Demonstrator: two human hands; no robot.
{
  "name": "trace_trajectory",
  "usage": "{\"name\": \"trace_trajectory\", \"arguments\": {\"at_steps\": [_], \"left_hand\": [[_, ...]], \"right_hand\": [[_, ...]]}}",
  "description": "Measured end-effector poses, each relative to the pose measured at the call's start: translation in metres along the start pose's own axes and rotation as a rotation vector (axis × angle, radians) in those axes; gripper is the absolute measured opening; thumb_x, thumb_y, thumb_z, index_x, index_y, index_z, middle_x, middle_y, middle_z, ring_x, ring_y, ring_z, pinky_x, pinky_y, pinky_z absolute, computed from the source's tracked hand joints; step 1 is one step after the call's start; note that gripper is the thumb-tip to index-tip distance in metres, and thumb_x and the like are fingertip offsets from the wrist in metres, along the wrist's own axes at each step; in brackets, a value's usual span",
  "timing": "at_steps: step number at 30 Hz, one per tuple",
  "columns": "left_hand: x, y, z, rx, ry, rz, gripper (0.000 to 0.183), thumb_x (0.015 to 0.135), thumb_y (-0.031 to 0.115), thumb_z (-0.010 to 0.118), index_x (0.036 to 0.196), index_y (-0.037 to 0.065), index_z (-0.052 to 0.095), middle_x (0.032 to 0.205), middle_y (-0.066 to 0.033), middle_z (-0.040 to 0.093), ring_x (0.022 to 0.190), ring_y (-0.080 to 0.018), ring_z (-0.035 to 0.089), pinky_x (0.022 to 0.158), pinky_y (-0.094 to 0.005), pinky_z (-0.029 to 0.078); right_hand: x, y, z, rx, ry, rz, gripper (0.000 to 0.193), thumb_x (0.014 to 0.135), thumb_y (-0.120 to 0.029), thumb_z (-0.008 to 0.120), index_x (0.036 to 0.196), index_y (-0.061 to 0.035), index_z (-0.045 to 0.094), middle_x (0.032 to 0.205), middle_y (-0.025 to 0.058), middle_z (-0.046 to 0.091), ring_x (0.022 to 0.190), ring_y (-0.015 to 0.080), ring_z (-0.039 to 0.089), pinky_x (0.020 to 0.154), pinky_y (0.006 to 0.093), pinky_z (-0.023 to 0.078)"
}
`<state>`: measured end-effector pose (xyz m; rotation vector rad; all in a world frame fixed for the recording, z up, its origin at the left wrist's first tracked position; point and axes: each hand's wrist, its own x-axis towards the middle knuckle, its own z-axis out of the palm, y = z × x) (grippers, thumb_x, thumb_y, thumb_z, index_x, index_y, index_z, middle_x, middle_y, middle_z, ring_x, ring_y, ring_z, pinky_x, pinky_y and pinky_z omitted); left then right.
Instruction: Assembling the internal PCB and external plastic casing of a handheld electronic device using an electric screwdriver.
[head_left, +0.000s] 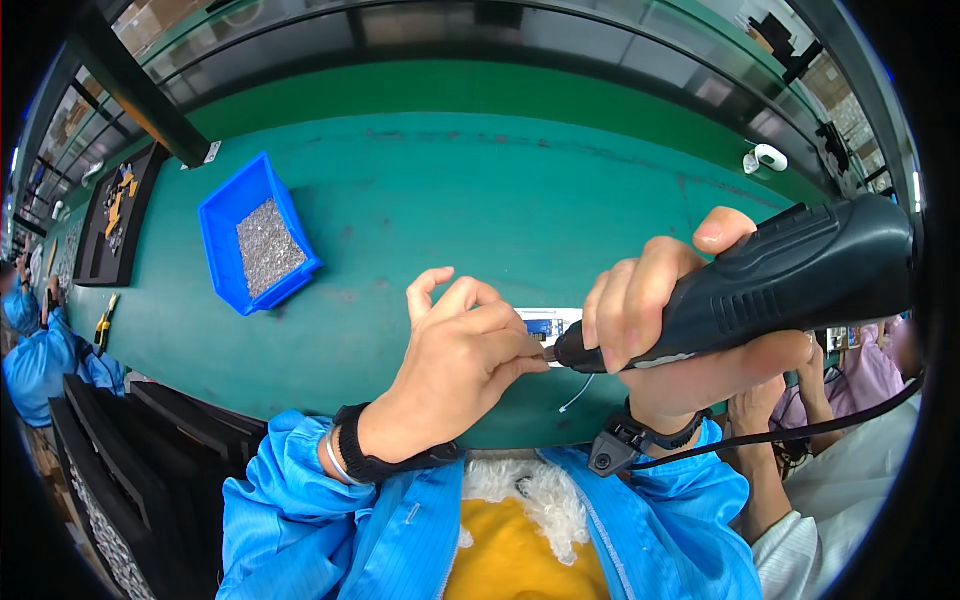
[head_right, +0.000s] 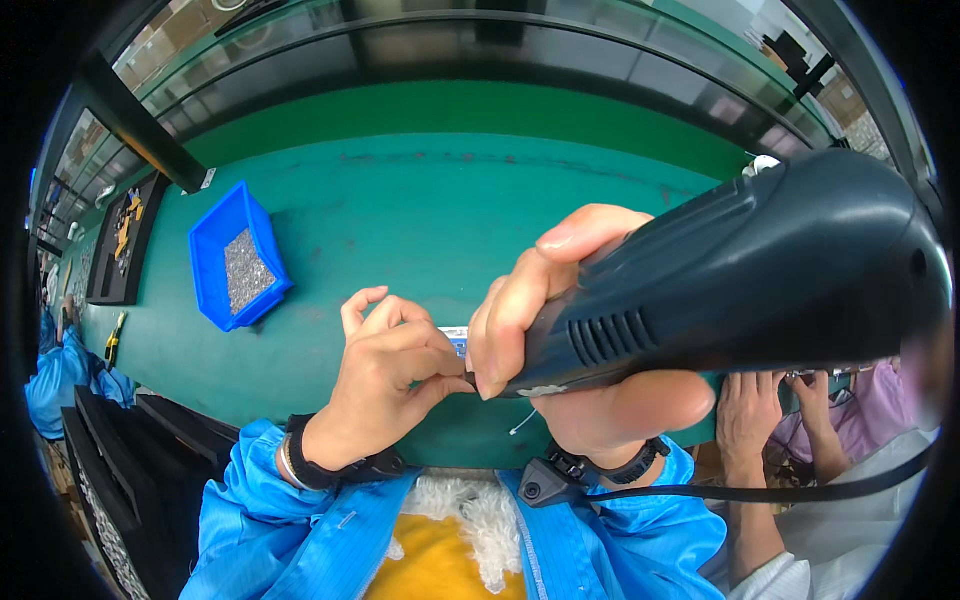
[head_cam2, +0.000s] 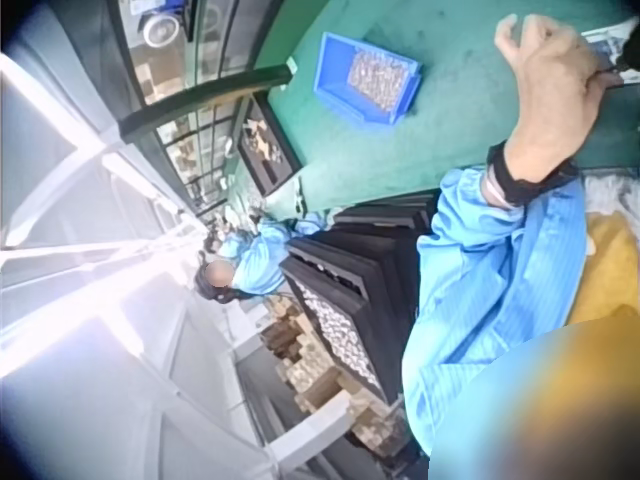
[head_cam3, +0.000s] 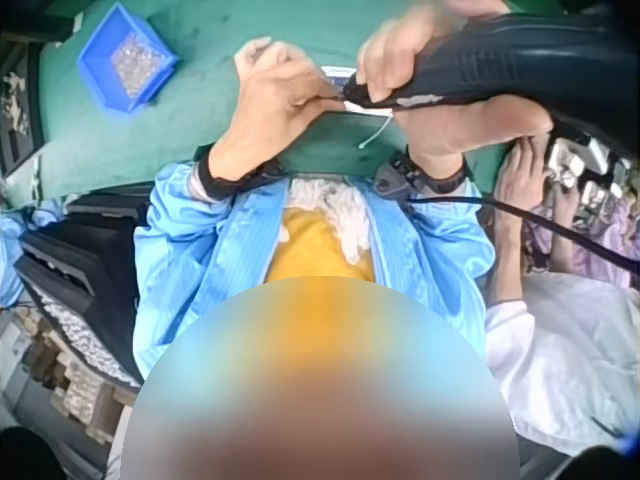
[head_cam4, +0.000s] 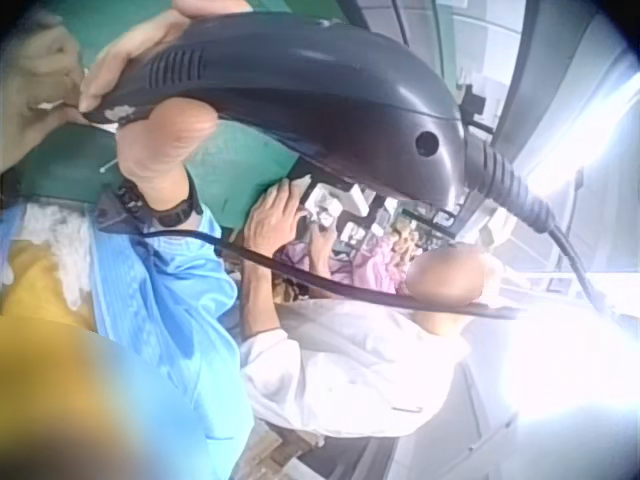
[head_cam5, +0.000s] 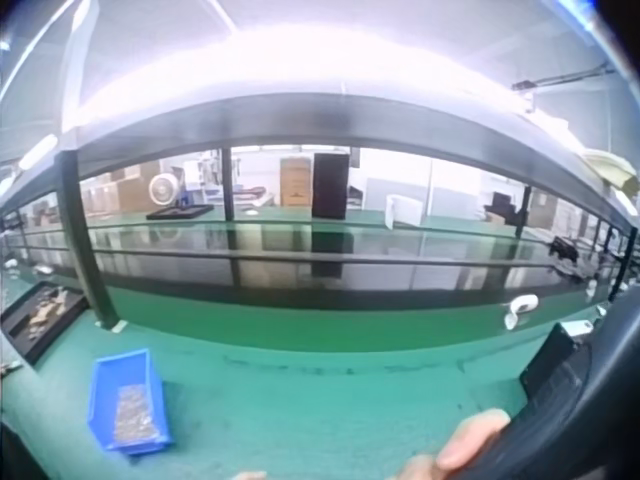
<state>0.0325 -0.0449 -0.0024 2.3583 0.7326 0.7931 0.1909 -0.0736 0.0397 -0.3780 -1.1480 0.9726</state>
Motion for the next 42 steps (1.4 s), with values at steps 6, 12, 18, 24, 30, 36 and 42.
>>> {"name": "trace_trajectory", "arguments": {"at_steps": [6,12,18,24,30,36,42], "left_hand": [[-0.002,-0.002,-0.003,-0.007,0.008,-0.012,0.011,0.063,0.014,0.07,0.071,0.011,0.063,0.07,0.0022,0.052,0.08,-0.0166,0.049,0.09,-0.0476,0.023],[-0.008,-0.003,-0.004,0.172,-0.006,0.018,0.025,0.061,0.016,0.071,0.083,0.008,0.062,0.076,-0.0005,0.053,0.085,-0.0186,0.049,0.092,-0.0481,0.025],[-0.009,-0.026,-0.01,0.023,-0.044,-0.075,0.054,0.058,0.019,0.073,0.106,0.004,0.053,0.09,-0.0106,0.058,0.095,-0.0295,0.052,0.091,-0.047,0.031],[-0.007,-0.026,-0.02,-0.013,-0.259,-0.124,0.046,0.06,0.013,0.071,0.099,-0.001,0.054,0.086,-0.0158,0.059,0.079,-0.0309,0.058,0.074,-0.0398,0.045],[-0.007,-0.026,-0.019,-0.024,-0.222,-0.098,0.039,0.062,0.011,0.069,0.096,-0.002,0.054,0.083,-0.0168,0.058,0.076,-0.032,0.058,0.065,-0.0389,0.046],[-0.005,-0.028,-0.019,-0.023,-0.251,-0.109,0.039,0.063,0.013,0.068,0.095,-0.002,0.053,0.084,-0.0163,0.058,0.076,-0.0321,0.058,0.064,-0.039,0.046],[-0.004,-0.029,-0.019,-0.062,-0.27,-0.151,0.043,0.062,0.01,0.067,0.102,0.001,0.054,0.09,-0.0168,0.059,0.078,-0.0329,0.057,0.066,-0.0391,0.046]], "right_hand": [[0.002,0.007,0.007,-0.069,0.002,-0.03,0.076,0.069,-0.072,0.043,0.109,-0.008,0.034,0.059,0.0062,0.05,0.042,0.0156,0.049,0.043,0.0283,0.044],[0.0,0.016,0.015,-0.099,0.008,0.012,0.076,0.069,-0.072,0.041,0.107,-0.0071,0.034,0.057,0.0064,0.049,0.04,0.0151,0.048,0.042,0.0271,0.043],[-0.006,0.029,0.014,-0.215,0.063,0.078,0.076,0.069,-0.073,0.04,0.105,-0.006,0.034,0.054,0.0066,0.047,0.04,0.0146,0.047,0.041,0.0257,0.042],[-0.007,0.034,0.013,-0.258,0.055,0.103,0.075,0.069,-0.072,0.041,0.104,-0.0053,0.033,0.053,0.0066,0.046,0.04,0.0144,0.046,0.04,0.0245,0.042],[-0.006,0.035,0.012,-0.267,0.058,0.142,0.076,0.069,-0.072,0.042,0.103,-0.0051,0.034,0.054,0.0067,0.046,0.04,0.0144,0.046,0.04,0.0244,0.042],[-0.002,0.04,0.005,-0.206,-0.027,0.076,0.075,0.068,-0.072,0.042,0.103,-0.0053,0.034,0.056,0.0068,0.048,0.041,0.0143,0.047,0.041,0.0244,0.042],[-0.001,0.027,0.011,-0.272,0.01,0.151,0.074,0.068,-0.07,0.045,0.104,-0.0058,0.034,0.058,0.0072,0.048,0.042,0.0148,0.047,0.042,0.0261,0.043]]}}
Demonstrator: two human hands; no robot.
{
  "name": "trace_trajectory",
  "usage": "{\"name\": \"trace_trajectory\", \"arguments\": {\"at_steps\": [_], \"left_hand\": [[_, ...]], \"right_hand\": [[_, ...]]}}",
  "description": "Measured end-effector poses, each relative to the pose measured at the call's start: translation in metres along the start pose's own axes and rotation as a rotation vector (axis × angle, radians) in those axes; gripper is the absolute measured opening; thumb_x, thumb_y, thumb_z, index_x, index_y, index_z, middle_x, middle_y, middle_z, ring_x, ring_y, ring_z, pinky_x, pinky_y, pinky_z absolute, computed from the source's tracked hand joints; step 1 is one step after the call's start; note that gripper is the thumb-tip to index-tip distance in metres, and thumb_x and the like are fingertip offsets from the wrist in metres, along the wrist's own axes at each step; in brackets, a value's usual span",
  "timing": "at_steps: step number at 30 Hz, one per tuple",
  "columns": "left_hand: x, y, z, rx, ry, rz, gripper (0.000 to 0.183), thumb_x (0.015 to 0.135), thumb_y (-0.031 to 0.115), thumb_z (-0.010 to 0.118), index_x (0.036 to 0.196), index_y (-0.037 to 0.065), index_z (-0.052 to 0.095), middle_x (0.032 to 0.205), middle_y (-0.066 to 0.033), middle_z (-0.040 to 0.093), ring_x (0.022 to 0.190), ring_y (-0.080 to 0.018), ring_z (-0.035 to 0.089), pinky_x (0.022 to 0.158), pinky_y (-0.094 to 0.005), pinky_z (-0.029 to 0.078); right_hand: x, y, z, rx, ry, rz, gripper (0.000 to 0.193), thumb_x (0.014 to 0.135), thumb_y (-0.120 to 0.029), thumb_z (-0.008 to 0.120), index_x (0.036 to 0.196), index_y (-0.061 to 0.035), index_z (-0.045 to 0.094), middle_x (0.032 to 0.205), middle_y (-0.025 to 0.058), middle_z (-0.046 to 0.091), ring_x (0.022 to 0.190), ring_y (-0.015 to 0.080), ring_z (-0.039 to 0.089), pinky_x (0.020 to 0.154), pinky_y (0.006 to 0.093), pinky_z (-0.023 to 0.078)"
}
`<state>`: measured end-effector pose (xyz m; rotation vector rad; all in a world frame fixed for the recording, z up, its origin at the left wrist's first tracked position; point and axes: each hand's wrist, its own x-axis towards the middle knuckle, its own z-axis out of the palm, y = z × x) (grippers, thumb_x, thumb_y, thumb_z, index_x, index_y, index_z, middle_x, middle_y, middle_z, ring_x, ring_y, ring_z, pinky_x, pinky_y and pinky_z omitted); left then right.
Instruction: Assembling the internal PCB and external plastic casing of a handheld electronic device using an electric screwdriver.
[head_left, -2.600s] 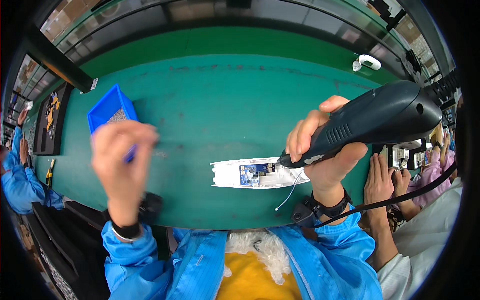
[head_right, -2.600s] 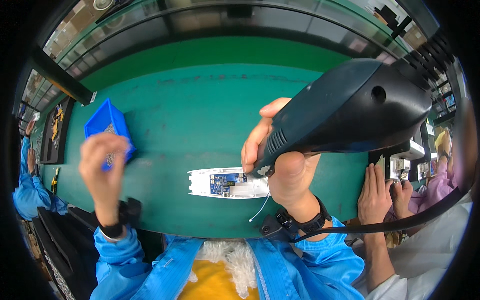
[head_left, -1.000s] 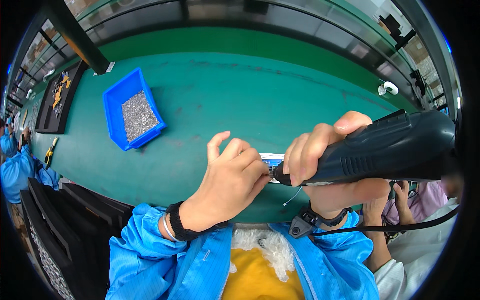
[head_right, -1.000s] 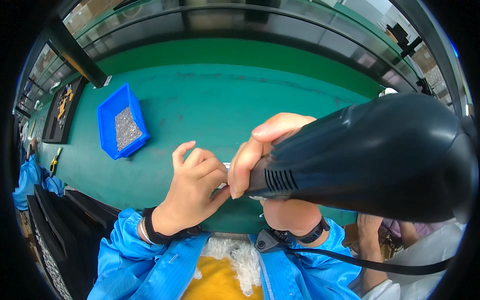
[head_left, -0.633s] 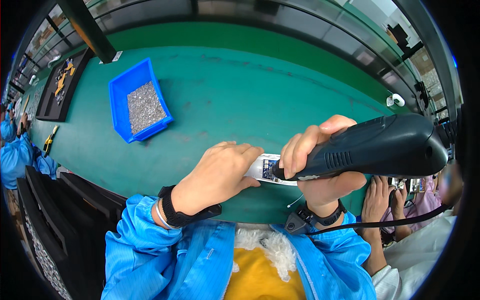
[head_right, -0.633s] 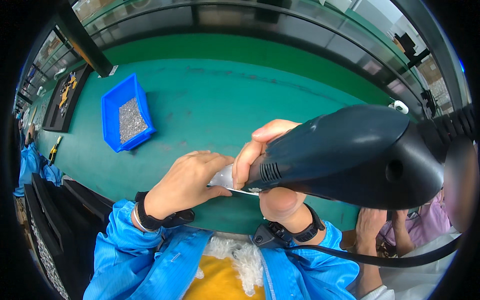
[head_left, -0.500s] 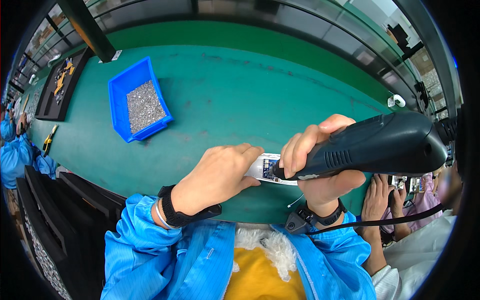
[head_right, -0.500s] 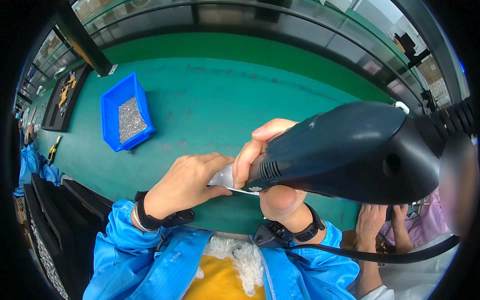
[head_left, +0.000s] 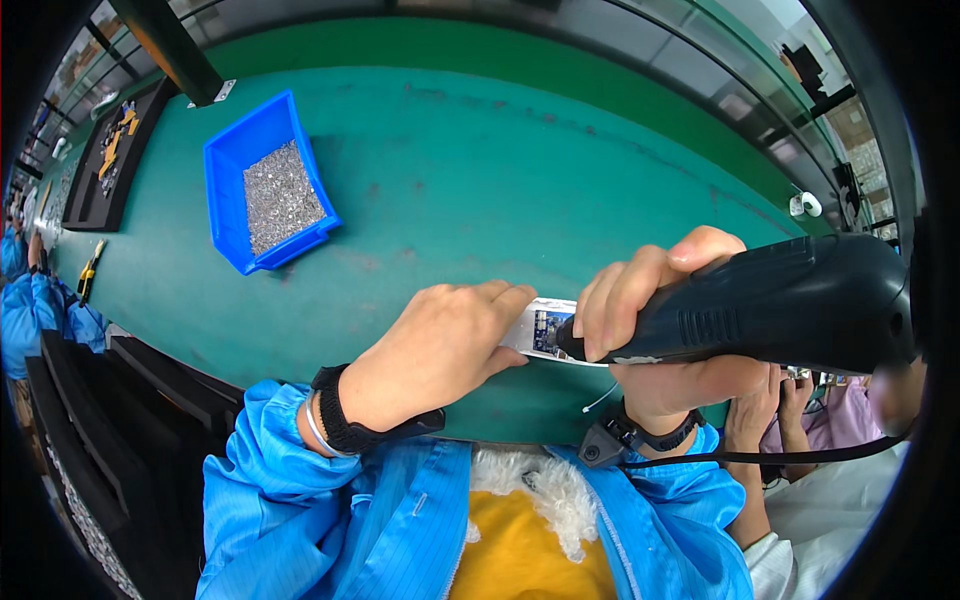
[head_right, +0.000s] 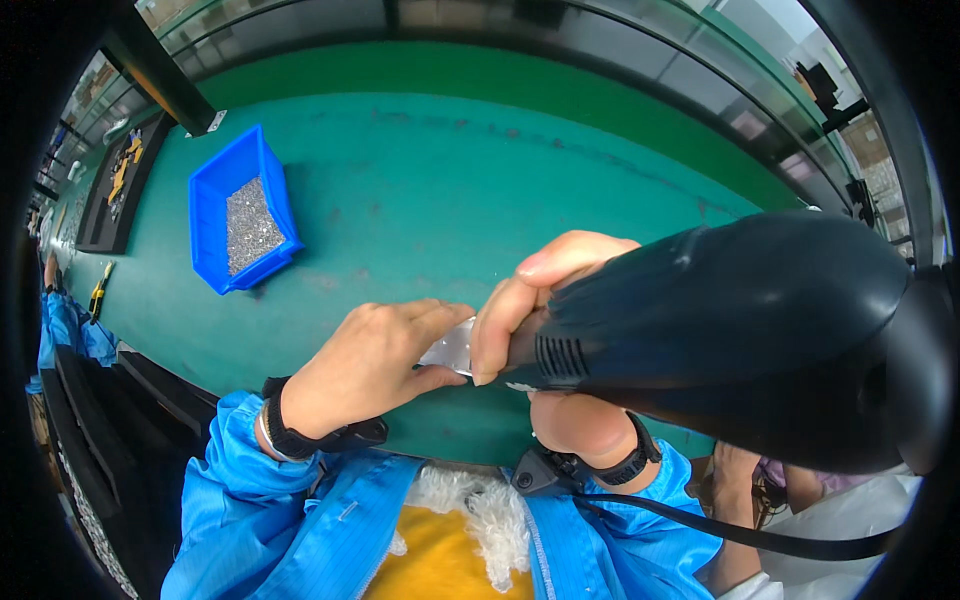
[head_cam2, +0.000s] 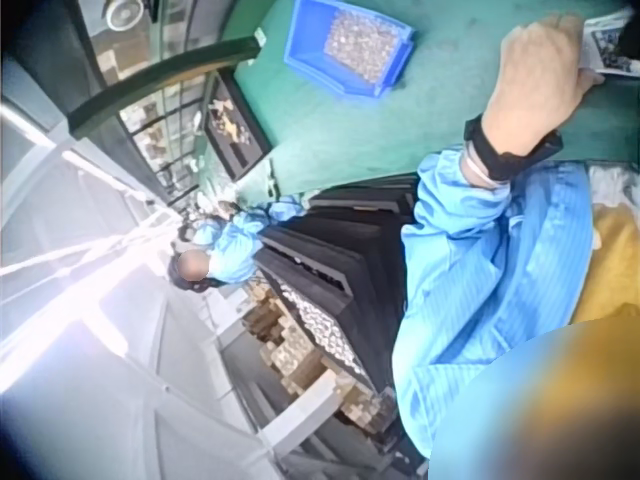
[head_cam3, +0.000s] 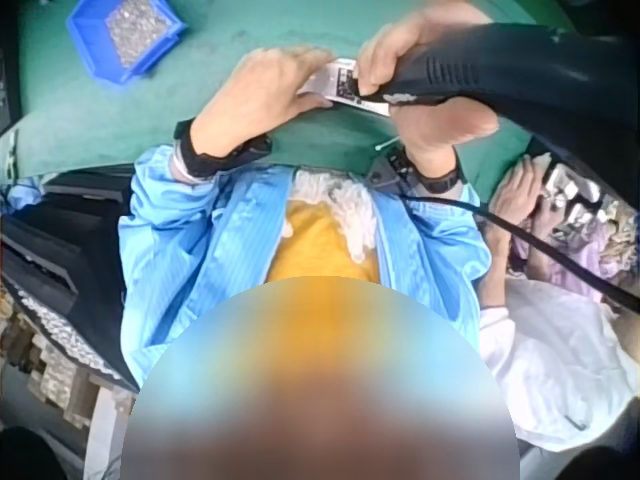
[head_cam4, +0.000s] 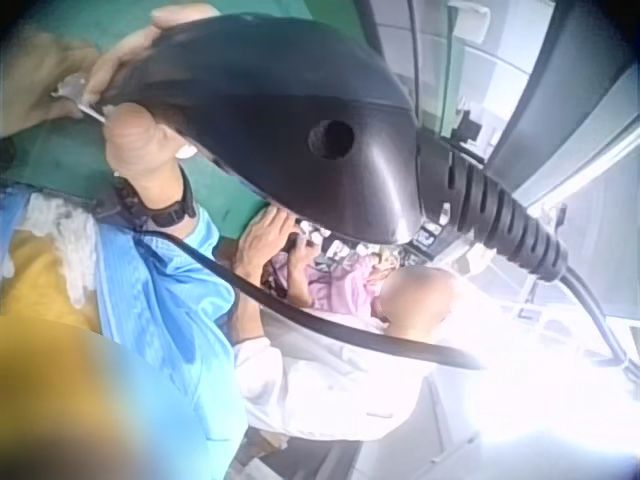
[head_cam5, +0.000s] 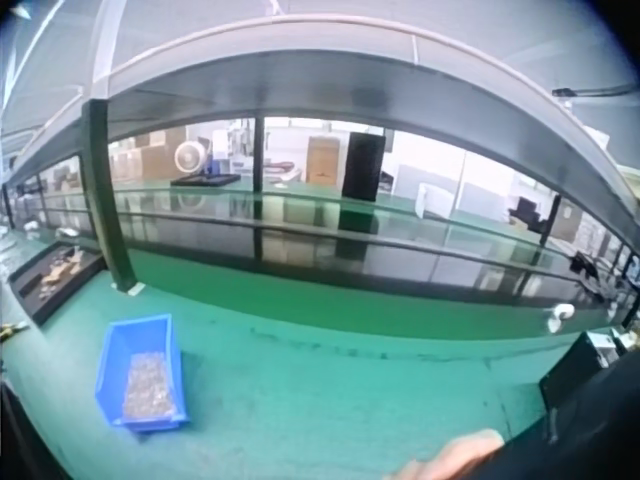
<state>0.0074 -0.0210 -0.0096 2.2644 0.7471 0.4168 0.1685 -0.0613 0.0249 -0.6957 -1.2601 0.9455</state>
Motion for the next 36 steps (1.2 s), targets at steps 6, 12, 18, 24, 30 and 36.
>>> {"name": "trace_trajectory", "arguments": {"at_steps": [6,12,18,24,30,36], "left_hand": [[-0.002,0.001,-0.001,-0.025,-0.018,0.028,0.034,0.065,0.013,0.066,0.093,-0.002,0.052,0.082,-0.0164,0.057,0.077,-0.0329,0.057,0.065,-0.0395,0.046],[-0.002,0.003,0.001,-0.034,-0.011,0.054,0.031,0.066,0.011,0.065,0.09,-0.003,0.051,0.081,-0.017,0.056,0.076,-0.0344,0.056,0.065,-0.0408,0.045],[0.0,0.001,-0.002,-0.02,0.014,0.016,0.033,0.065,0.009,0.065,0.092,-0.004,0.052,0.083,-0.019,0.057,0.077,-0.0338,0.057,0.067,-0.04,0.046],[0.059,-0.025,-0.023,0.062,0.041,0.115,0.039,0.068,0.016,0.067,0.1,-0.001,0.055,0.09,-0.0192,0.06,0.083,-0.0342,0.058,0.073,-0.0375,0.046],[0.197,-0.079,-0.061,-0.242,0.249,-0.257,0.038,0.085,0.036,0.05,0.101,0.002,0.056,0.086,-0.0064,0.059,0.069,-0.0123,0.052,0.056,-0.0252,0.044],[0.266,-0.152,-0.083,0.19,0.238,-0.46,0.041,0.085,0.038,0.046,0.105,0.003,0.055,0.092,-0.0143,0.06,0.09,-0.026,0.057,0.072,-0.0375,0.047]], "right_hand": [[-0.002,0.008,0.0,0.032,-0.092,-0.007,0.073,0.069,-0.068,0.047,0.103,-0.0059,0.033,0.06,0.0085,0.049,0.044,0.0151,0.047,0.042,0.0256,0.042],[-0.005,0.007,-0.001,0.017,-0.175,-0.021,0.072,0.068,-0.067,0.049,0.102,-0.0062,0.032,0.06,0.0083,0.048,0.044,0.0147,0.046,0.042,0.0249,0.042],[-0.002,0.002,0.007,-0.075,0.053,0.086,0.073,0.069,-0.068,0.047,0.104,-0.0057,0.034,0.058,0.0059,0.047,0.043,0.0145,0.046,0.041,0.0252,0.041],[0.002,-0.022,-0.015,0.038,0.22,-0.237,0.067,0.076,-0.066,0.041,0.107,-0.0071,0.034,0.057,0.0031,0.043,0.041,0.0135,0.043,0.041,0.026,0.039],[-0.01,-0.01,-0.038,0.18,0.3,-0.087,0.064,0.071,-0.053,0.061,0.102,-0.002,0.039,0.061,0.0103,0.053,0.046,0.018,0.052,0.045,0.0274,0.044],[-0.015,-0.001,-0.036,0.164,0.276,-0.017,0.065,0.067,-0.044,0.07,0.104,0.0004,0.04,0.063,0.0088,0.053,0.053,0.0154,0.053,0.048,0.0249,0.043]]}}
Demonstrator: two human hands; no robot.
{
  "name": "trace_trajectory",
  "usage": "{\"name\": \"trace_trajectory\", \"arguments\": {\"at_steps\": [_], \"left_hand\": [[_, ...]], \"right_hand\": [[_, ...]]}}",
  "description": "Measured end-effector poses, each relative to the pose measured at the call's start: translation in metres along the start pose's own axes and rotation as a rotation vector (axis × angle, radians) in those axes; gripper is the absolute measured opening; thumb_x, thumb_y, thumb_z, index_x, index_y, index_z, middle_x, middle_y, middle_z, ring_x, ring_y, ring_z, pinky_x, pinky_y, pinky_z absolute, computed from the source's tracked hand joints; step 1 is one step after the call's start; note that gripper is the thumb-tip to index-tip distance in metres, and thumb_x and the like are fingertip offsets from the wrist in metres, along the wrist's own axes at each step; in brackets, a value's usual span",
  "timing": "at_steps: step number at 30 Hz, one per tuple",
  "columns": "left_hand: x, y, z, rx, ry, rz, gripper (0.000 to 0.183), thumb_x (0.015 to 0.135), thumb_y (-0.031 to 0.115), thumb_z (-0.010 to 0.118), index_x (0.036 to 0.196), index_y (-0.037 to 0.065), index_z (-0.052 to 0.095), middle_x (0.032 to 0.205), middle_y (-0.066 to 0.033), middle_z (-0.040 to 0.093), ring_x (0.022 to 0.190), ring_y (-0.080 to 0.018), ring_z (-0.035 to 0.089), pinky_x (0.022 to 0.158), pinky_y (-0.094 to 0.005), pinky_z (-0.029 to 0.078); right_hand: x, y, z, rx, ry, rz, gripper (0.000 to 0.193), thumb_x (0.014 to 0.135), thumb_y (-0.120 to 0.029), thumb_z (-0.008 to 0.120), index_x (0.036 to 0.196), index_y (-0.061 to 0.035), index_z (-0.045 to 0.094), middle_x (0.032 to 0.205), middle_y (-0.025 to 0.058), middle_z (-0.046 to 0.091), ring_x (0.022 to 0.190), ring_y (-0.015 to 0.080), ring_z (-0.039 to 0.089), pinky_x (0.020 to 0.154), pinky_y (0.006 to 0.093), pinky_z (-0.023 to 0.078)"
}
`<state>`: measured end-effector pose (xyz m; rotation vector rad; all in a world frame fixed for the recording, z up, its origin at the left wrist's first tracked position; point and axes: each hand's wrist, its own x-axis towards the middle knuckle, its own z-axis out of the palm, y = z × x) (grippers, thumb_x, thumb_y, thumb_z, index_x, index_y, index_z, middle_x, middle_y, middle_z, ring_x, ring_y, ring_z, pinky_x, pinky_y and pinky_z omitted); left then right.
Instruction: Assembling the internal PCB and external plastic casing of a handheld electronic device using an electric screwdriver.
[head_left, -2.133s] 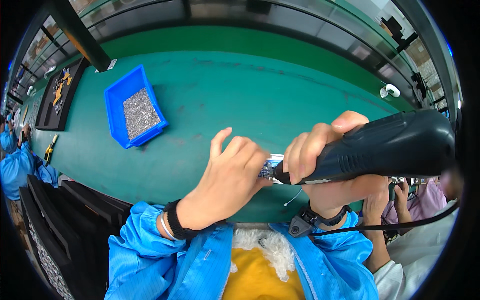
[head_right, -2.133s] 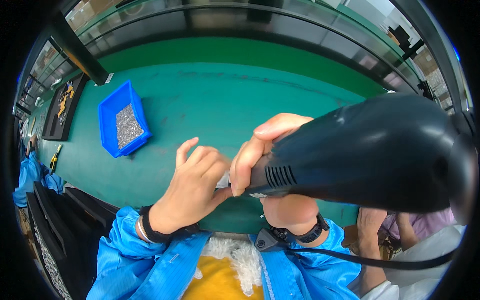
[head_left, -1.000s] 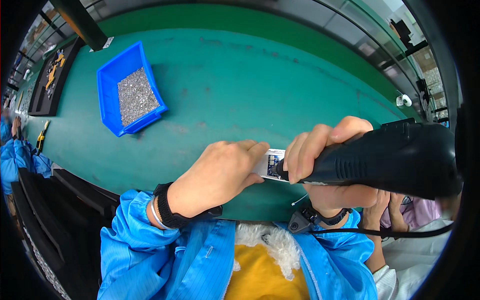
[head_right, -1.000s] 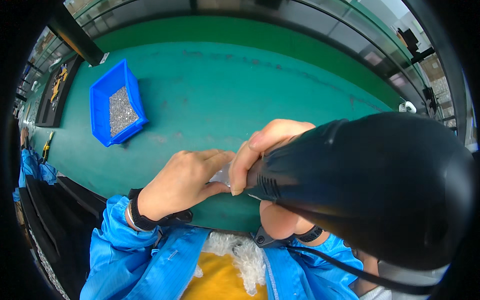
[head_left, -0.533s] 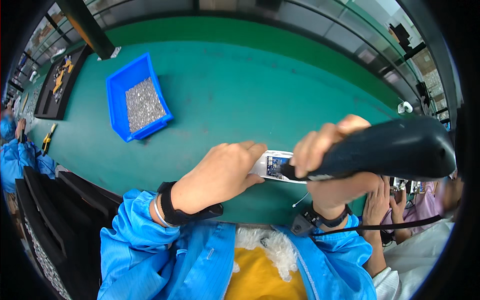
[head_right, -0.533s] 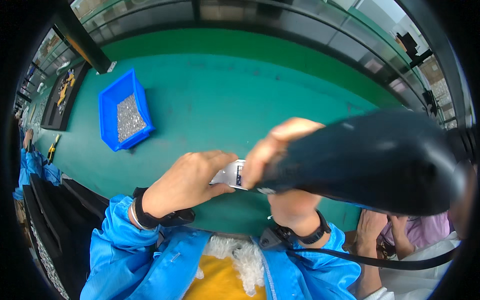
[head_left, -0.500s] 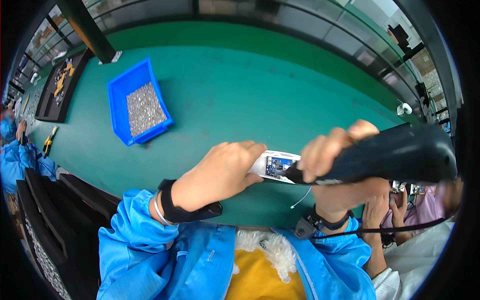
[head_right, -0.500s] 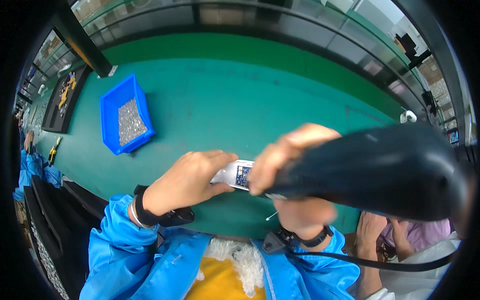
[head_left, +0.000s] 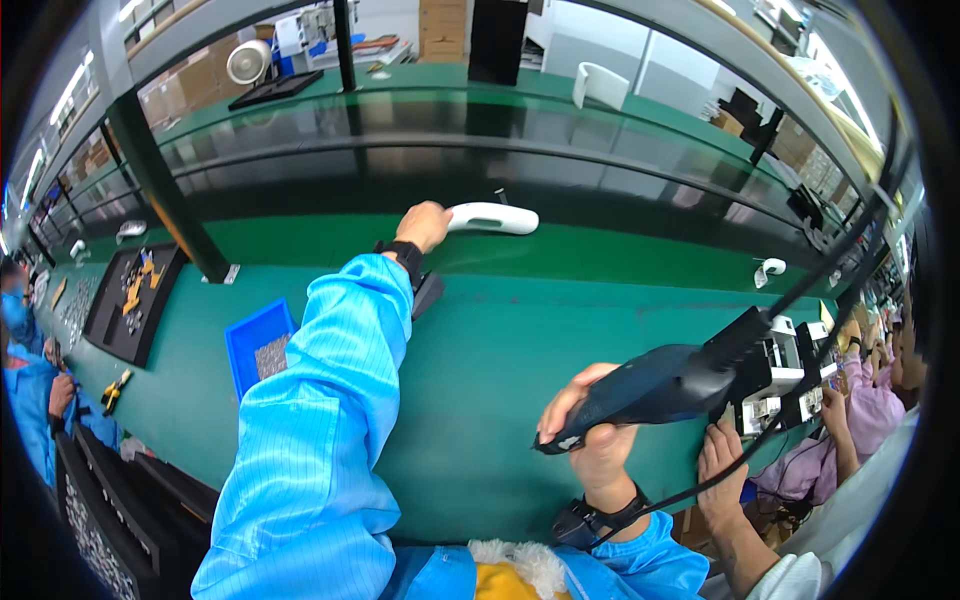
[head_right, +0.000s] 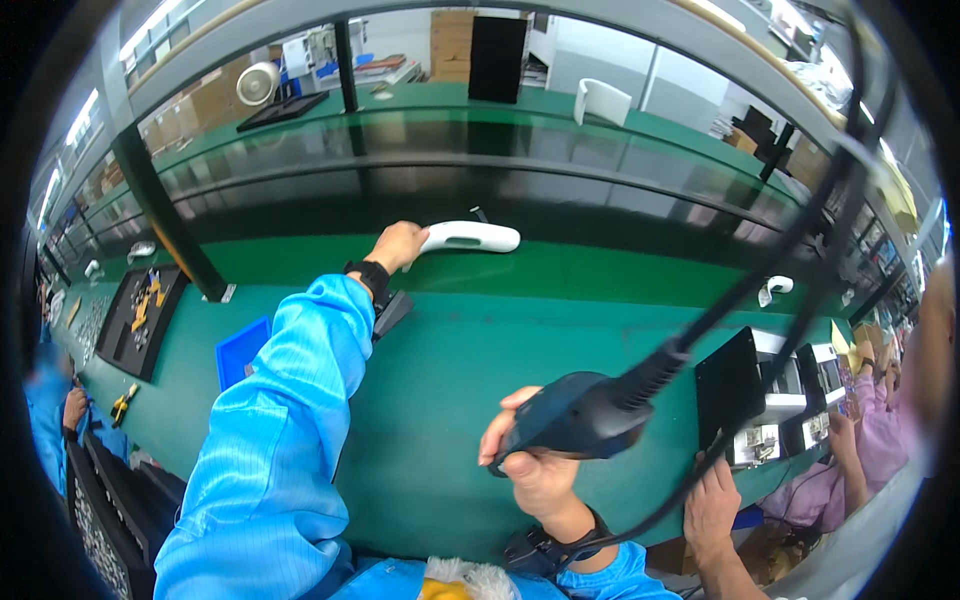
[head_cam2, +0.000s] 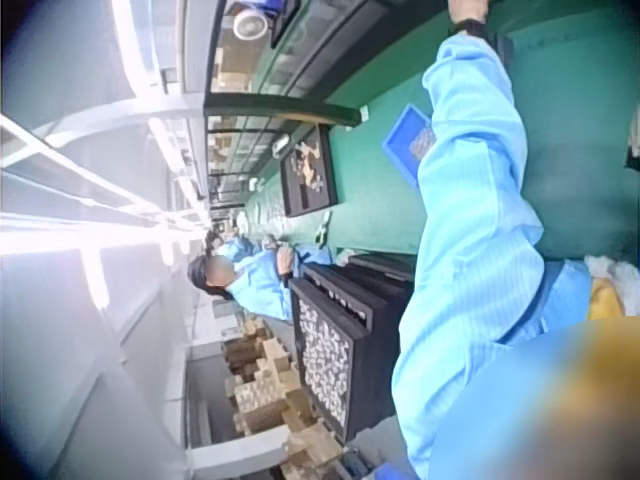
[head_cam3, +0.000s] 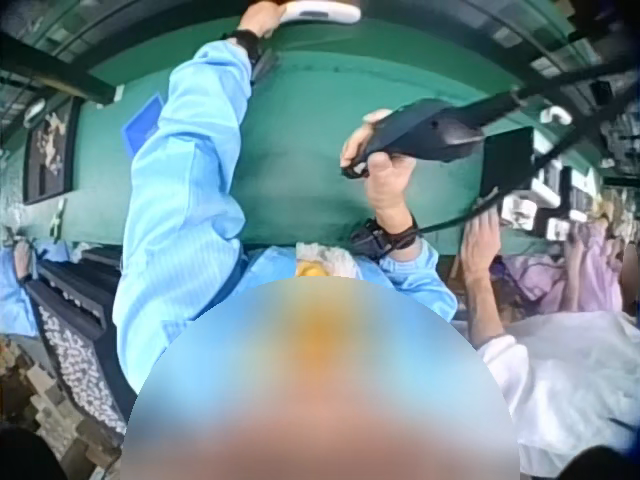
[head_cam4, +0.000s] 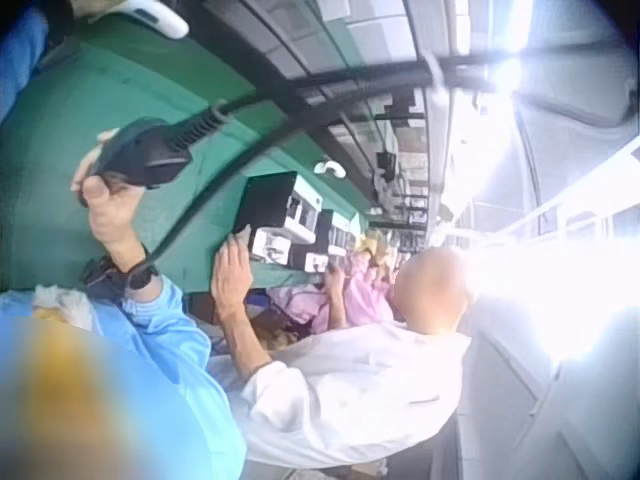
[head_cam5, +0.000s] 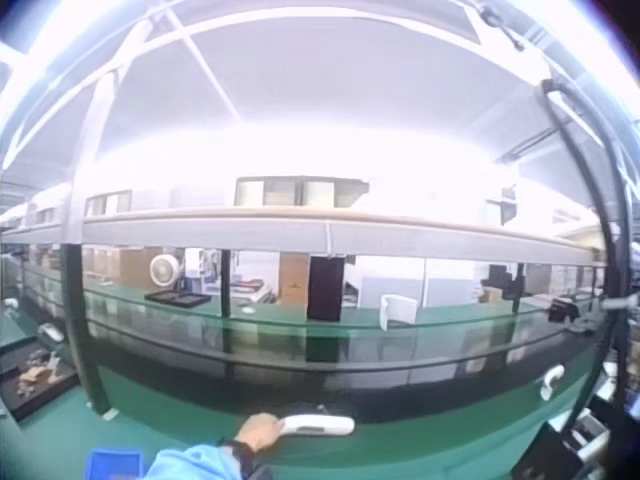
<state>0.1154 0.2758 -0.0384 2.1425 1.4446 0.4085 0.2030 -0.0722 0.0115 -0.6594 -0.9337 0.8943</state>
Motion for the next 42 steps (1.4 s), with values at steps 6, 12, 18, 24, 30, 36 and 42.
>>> {"name": "trace_trajectory", "arguments": {"at_steps": [6,12,18,24,30,36,42], "left_hand": [[-0.032,0.044,-0.032,0.213,0.241,0.156,0.064,0.078,0.041,0.057,0.126,0.004,0.036,0.126,-0.0176,0.039,0.116,-0.0312,0.039,0.092,-0.0487,0.029],[-0.142,0.063,-0.079,0.299,0.41,0.567,0.052,0.075,0.03,0.061,0.119,0.006,0.045,0.128,-0.0163,0.038,0.119,-0.0305,0.036,0.099,-0.0462,0.02],[-0.253,0.027,-0.047,0.185,0.17,0.647,0.044,0.072,0.027,0.066,0.109,0.008,0.052,0.122,-0.0156,0.044,0.113,-0.0318,0.04,0.097,-0.0475,0.025],[-0.277,0.013,-0.018,0.021,0.1,0.657,0.041,0.073,0.022,0.065,0.109,0.007,0.053,0.12,-0.0147,0.045,0.113,-0.0287,0.041,0.097,-0.0482,0.025],[-0.274,-0.023,-0.082,0.044,0.627,0.632,0.037,0.067,0.019,0.068,0.098,0.005,0.056,0.106,-0.0134,0.055,0.099,-0.0307,0.051,0.086,-0.0378,0.04],[-0.242,-0.187,-0.19,0.421,1.145,-0.124,0.039,0.071,0.018,0.064,0.105,0.003,0.051,0.11,-0.0145,0.049,0.102,-0.0315,0.046,0.083,-0.0417,0.038],[-0.211,-0.366,-0.186,0.932,0.722,-1.018,0.03,0.084,0.022,0.041,0.11,0.011,0.052,0.112,-0.0068,0.047,0.11,-0.0246,0.041,0.085,-0.0556,0.032]], "right_hand": [[0.005,-0.001,-0.006,-0.053,-0.011,0.064,0.061,0.07,-0.043,0.068,0.103,-0.0002,0.041,0.064,0.0086,0.054,0.054,0.0152,0.054,0.05,0.0261,0.045],[0.011,-0.017,-0.014,-0.268,0.077,-0.013,0.089,0.065,-0.057,0.065,0.124,-0.0015,0.029,0.112,0.0084,0.045,0.096,0.0128,0.044,0.078,0.0266,0.038],[0.027,-0.036,-0.067,-0.7,0.361,-0.482,0.049,0.089,-0.033,0.038,0.124,0.0011,0.033,0.121,0.0137,0.045,0.117,0.022,0.039,0.098,0.0339,0.026],[0.03,-0.068,-0.103,-0.502,0.577,-0.478,0.042,0.091,-0.026,0.037,0.121,0.0034,0.037,0.121,0.0167,0.044,0.115,0.0223,0.04,0.097,0.0331,0.03],[0.022,-0.057,-0.127,-0.661,0.654,-0.398,0.046,0.091,-0.036,0.035,0.126,-0.0055,0.036,0.125,0.0056,0.045,0.12,0.017,0.035,0.1,0.0377,0.017],[0.03,-0.045,-0.16,-0.559,0.665,-0.324,0.046,0.091,-0.04,0.032,0.124,-0.0076,0.039,0.125,0.007,0.045,0.121,0.0186,0.035,0.1,0.0416,0.016],[0.03,-0.024,-0.216,-0.732,0.71,-0.307,0.042,0.091,-0.034,0.036,0.119,-0.0039,0.044,0.12,0.0089,0.047,0.115,0.0198,0.041,0.098,0.037,0.023]]}}
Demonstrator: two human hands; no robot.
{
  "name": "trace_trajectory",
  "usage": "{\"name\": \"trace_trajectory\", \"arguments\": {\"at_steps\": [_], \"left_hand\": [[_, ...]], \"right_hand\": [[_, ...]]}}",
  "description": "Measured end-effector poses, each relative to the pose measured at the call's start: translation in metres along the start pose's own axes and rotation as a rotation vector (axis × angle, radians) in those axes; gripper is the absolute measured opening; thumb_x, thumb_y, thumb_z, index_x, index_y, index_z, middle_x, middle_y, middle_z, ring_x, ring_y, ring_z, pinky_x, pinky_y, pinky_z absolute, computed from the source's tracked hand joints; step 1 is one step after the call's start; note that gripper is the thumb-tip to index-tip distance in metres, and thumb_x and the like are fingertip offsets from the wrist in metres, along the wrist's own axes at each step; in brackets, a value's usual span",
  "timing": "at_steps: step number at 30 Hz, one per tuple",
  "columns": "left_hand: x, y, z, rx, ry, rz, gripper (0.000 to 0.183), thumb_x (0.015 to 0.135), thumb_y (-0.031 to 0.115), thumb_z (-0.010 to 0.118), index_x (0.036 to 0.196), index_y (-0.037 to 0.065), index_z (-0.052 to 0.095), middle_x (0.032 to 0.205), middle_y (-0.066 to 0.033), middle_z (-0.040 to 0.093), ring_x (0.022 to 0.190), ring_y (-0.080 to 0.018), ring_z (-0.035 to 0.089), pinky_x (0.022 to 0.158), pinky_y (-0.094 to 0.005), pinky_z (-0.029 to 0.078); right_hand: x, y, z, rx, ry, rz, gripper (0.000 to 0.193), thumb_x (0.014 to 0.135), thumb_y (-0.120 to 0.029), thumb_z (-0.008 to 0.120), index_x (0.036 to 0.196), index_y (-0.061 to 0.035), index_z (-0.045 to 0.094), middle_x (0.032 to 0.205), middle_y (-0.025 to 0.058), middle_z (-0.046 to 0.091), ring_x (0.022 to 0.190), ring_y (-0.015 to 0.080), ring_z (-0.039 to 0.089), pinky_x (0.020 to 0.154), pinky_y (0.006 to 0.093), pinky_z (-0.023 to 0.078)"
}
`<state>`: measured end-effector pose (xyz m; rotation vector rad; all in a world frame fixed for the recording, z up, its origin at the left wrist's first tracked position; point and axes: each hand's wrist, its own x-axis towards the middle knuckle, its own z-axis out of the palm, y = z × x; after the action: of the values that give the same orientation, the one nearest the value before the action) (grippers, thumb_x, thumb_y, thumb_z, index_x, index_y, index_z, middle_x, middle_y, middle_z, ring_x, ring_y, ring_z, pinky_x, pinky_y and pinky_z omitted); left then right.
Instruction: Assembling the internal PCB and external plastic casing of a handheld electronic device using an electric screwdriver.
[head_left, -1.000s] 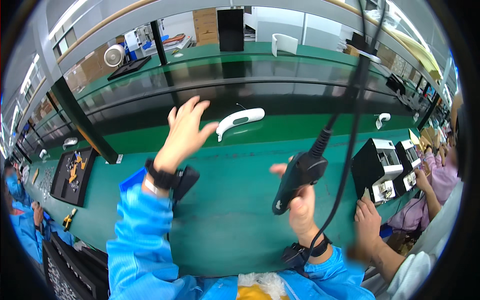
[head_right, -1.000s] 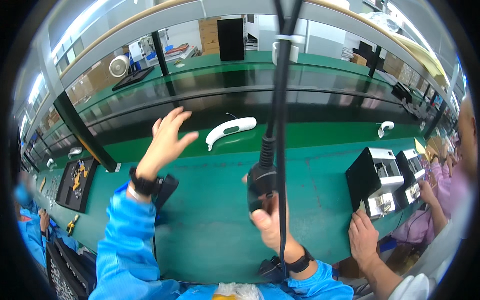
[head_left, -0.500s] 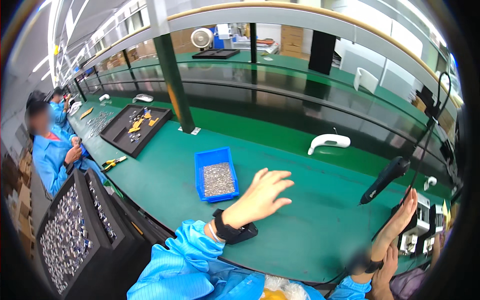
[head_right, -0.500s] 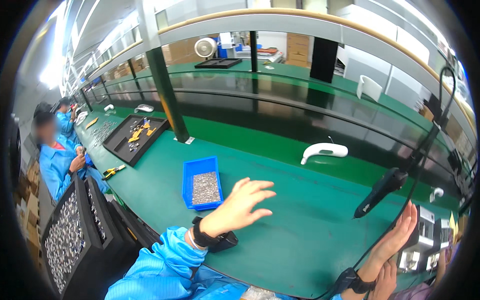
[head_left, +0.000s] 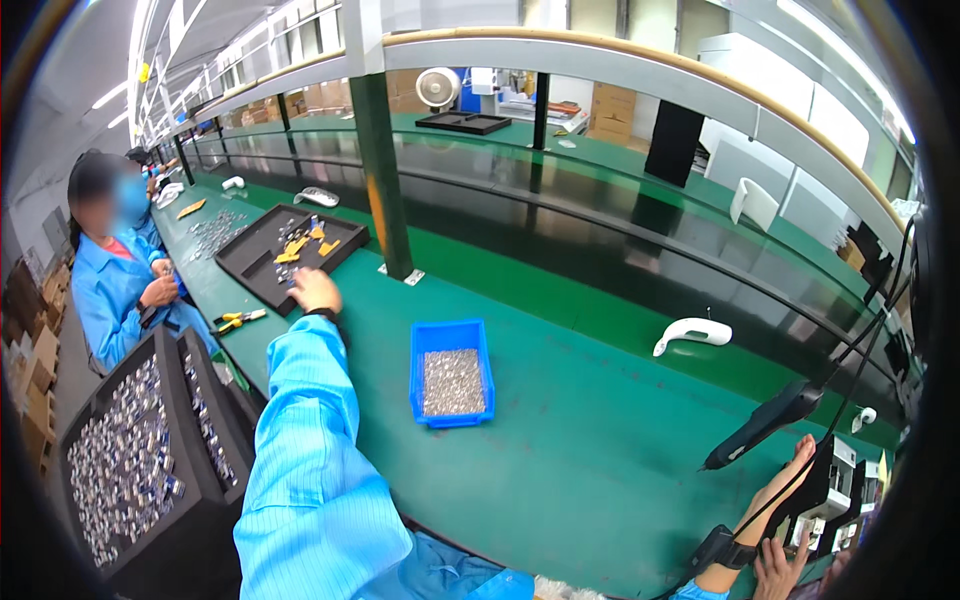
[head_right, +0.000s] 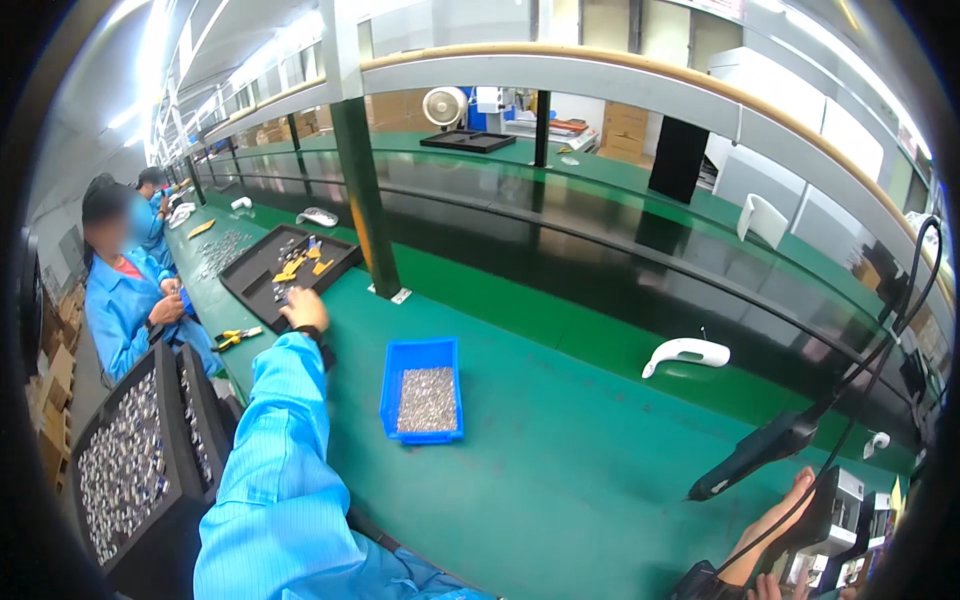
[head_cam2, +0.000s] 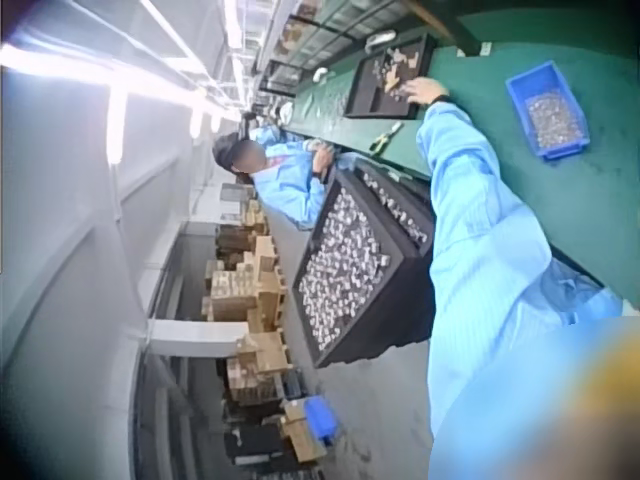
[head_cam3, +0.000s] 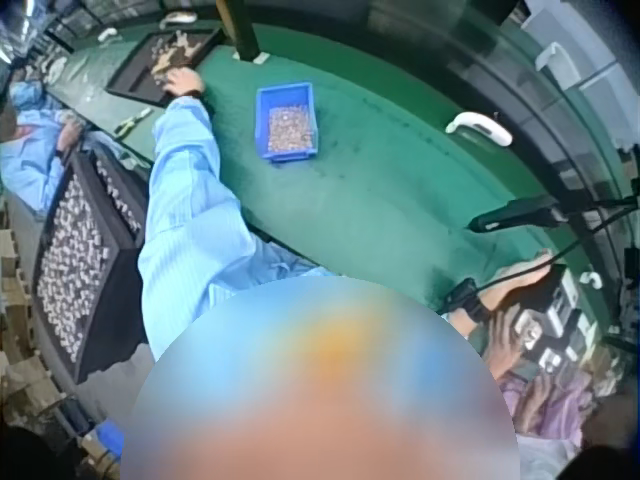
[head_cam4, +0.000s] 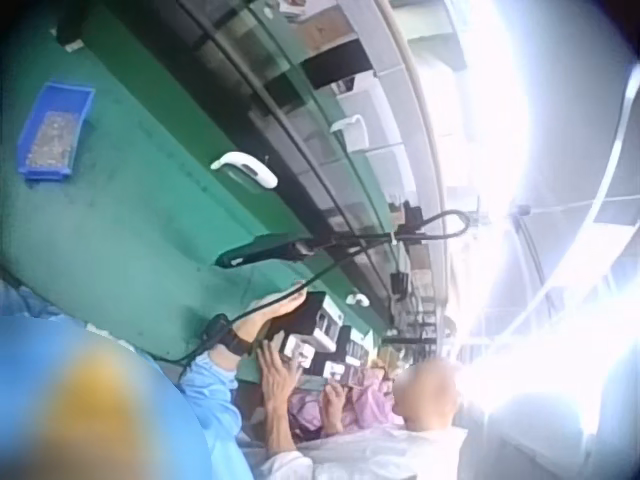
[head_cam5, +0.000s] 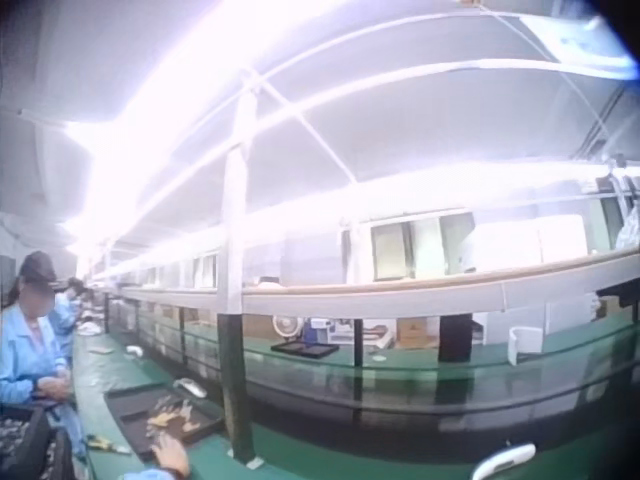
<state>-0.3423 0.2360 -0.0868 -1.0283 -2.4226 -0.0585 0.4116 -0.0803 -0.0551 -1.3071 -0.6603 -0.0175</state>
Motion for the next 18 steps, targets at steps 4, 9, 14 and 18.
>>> {"name": "trace_trajectory", "arguments": {"at_steps": [4,9,14,18], "left_hand": [[0.015,-0.029,0.024,-0.006,-0.142,-0.035,0.041,0.088,0.022,0.035,0.128,0.014,0.036,0.125,-0.0067,0.042,0.116,-0.0234,0.039,0.089,-0.0559,0.029],[0.01,-0.057,0.013,-0.015,-0.098,0.073,0.035,0.088,0.023,0.038,0.122,0.019,0.044,0.108,-0.0092,0.048,0.099,-0.0232,0.05,0.081,-0.0452,0.037],[0.01,-0.06,0.011,-0.076,-0.047,0.001,0.024,0.088,0.021,0.037,0.104,0.018,0.056,0.098,-0.0097,0.049,0.089,-0.026,0.054,0.074,-0.0389,0.04],[0.0,-0.061,0.003,-0.045,-0.105,-0.006,0.025,0.088,0.023,0.038,0.105,0.018,0.055,0.1,-0.0096,0.049,0.09,-0.0273,0.054,0.074,-0.0386,0.041]], "right_hand": [[0.01,0.035,-0.003,-0.071,0.021,0.144,0.039,0.091,-0.029,0.039,0.118,-0.0014,0.045,0.118,0.0096,0.048,0.112,0.019,0.044,0.096,0.0327,0.027],[0.001,0.042,0.014,-0.259,-0.107,-0.131,0.035,0.09,-0.023,0.044,0.114,0.002,0.046,0.108,0.0093,0.051,0.102,0.0168,0.047,0.089,0.0265,0.034],[-0.008,0.017,0.024,-0.316,-0.073,-0.121,0.035,0.091,-0.028,0.044,0.107,0.0018,0.05,0.097,0.0051,0.053,0.09,0.0127,0.049,0.082,0.0235,0.036],[-0.01,0.016,0.025,-0.271,-0.089,-0.068,0.035,0.09,-0.029,0.045,0.106,0.0015,0.051,0.097,0.0049,0.054,0.09,0.0125,0.049,0.082,0.0237,0.036]]}}
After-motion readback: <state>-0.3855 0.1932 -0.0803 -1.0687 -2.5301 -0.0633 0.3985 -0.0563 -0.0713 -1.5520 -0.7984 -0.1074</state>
